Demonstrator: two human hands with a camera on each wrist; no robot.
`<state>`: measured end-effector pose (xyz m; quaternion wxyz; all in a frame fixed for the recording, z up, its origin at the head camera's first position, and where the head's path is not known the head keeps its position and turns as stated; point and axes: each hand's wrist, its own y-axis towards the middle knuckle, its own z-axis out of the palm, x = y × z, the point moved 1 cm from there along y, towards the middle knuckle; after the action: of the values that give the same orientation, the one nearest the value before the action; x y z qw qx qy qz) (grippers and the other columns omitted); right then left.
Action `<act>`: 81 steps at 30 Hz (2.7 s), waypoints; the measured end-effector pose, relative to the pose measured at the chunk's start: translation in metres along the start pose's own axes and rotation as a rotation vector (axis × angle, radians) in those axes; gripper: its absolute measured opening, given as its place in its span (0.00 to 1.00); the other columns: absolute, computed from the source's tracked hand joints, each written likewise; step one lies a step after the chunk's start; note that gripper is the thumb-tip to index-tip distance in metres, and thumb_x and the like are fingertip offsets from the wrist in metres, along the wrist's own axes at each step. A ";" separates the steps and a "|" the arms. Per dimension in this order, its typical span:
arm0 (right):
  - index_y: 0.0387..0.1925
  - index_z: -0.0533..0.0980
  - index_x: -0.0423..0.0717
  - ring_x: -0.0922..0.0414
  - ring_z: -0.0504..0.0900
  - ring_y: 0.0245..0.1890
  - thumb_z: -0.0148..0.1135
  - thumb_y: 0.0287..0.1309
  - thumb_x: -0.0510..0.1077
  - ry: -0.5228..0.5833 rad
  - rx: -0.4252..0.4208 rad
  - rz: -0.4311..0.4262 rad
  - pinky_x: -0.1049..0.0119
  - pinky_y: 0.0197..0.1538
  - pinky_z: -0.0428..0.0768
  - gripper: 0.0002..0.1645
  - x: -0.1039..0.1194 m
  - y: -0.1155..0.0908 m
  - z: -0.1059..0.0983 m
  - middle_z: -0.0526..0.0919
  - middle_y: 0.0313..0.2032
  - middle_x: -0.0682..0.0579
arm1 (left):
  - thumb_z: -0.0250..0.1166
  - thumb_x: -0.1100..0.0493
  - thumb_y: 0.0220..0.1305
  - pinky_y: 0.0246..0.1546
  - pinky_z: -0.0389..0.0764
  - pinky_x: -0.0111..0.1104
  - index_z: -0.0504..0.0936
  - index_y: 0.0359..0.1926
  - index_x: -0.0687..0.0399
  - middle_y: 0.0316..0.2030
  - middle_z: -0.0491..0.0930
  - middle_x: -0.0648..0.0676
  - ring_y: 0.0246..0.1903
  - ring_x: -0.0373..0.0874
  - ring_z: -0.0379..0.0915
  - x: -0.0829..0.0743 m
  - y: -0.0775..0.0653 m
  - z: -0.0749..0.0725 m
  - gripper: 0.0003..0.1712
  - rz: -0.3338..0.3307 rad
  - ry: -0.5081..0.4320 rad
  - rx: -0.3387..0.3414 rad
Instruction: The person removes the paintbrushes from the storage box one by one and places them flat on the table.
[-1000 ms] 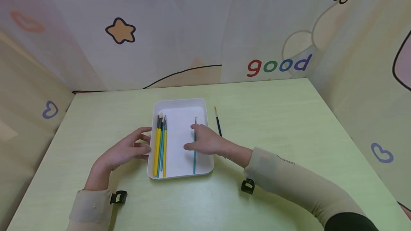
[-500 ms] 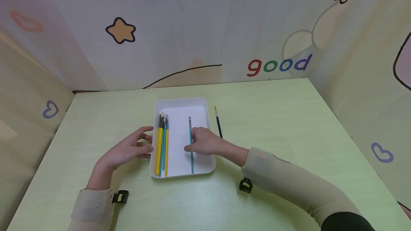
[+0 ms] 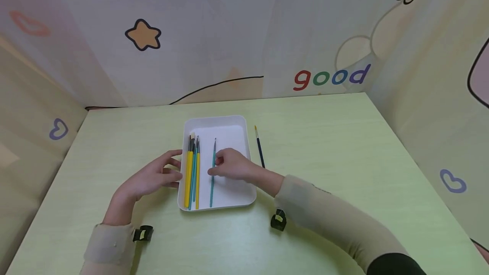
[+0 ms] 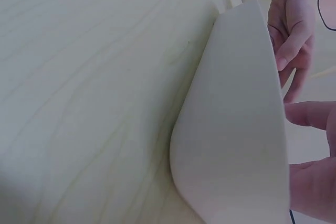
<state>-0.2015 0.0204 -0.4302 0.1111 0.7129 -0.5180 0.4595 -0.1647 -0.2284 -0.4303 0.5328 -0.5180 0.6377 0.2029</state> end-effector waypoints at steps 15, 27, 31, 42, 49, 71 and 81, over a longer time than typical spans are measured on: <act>0.64 0.72 0.29 0.55 0.84 0.38 0.72 0.62 0.39 0.353 0.028 0.051 0.68 0.43 0.86 0.32 0.015 0.013 0.028 0.79 0.42 0.48 | 0.62 0.65 0.72 0.52 0.85 0.43 0.52 0.79 0.59 0.61 0.66 0.67 0.53 0.57 0.77 0.002 0.000 -0.001 0.41 0.027 -0.011 0.034; 0.61 0.74 0.29 0.57 0.83 0.34 0.71 0.61 0.36 0.351 0.017 0.025 0.69 0.42 0.85 0.29 0.021 0.021 0.034 0.81 0.38 0.49 | 0.61 0.65 0.72 0.53 0.84 0.43 0.50 0.80 0.60 0.62 0.65 0.68 0.54 0.57 0.77 0.003 -0.001 -0.003 0.42 0.040 -0.017 0.051; 0.61 0.73 0.28 0.59 0.83 0.34 0.71 0.61 0.36 0.353 0.008 0.024 0.71 0.40 0.85 0.30 0.022 0.024 0.034 0.81 0.38 0.50 | 0.61 0.65 0.72 0.53 0.84 0.42 0.50 0.80 0.60 0.62 0.65 0.68 0.55 0.58 0.77 0.002 -0.002 -0.003 0.42 0.039 -0.014 0.048; 0.55 0.75 0.31 0.58 0.81 0.35 0.70 0.60 0.34 0.424 -0.073 0.004 0.68 0.40 0.87 0.23 0.020 0.026 0.043 0.80 0.39 0.49 | 0.63 0.63 0.72 0.54 0.83 0.42 0.50 0.80 0.58 0.64 0.64 0.68 0.58 0.59 0.73 0.003 0.000 -0.001 0.44 0.029 -0.018 0.052; 0.56 0.74 0.34 0.58 0.82 0.36 0.71 0.60 0.34 0.346 -0.101 0.004 0.69 0.37 0.86 0.24 0.026 0.026 0.047 0.80 0.42 0.49 | 0.62 0.64 0.72 0.52 0.84 0.42 0.51 0.80 0.58 0.63 0.64 0.68 0.58 0.60 0.74 0.003 0.000 -0.001 0.43 0.038 -0.018 0.047; 0.59 0.70 0.38 0.60 0.81 0.29 0.74 0.59 0.36 0.188 -0.127 0.019 0.73 0.34 0.84 0.30 0.032 0.027 0.052 0.78 0.38 0.52 | 0.62 0.64 0.71 0.52 0.84 0.41 0.50 0.80 0.58 0.64 0.63 0.68 0.58 0.60 0.74 0.005 0.001 -0.001 0.43 0.040 -0.029 0.052; 0.57 0.72 0.38 0.59 0.81 0.30 0.71 0.58 0.34 0.230 -0.151 0.035 0.71 0.34 0.84 0.26 0.030 0.030 0.052 0.79 0.36 0.52 | 0.62 0.64 0.72 0.52 0.85 0.42 0.50 0.80 0.58 0.64 0.64 0.68 0.58 0.60 0.74 0.005 0.000 -0.002 0.43 0.039 -0.036 0.056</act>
<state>-0.1976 -0.0444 -0.4454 0.2150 0.6360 -0.5472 0.4999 -0.1654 -0.2324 -0.4337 0.5546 -0.4867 0.6432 0.2046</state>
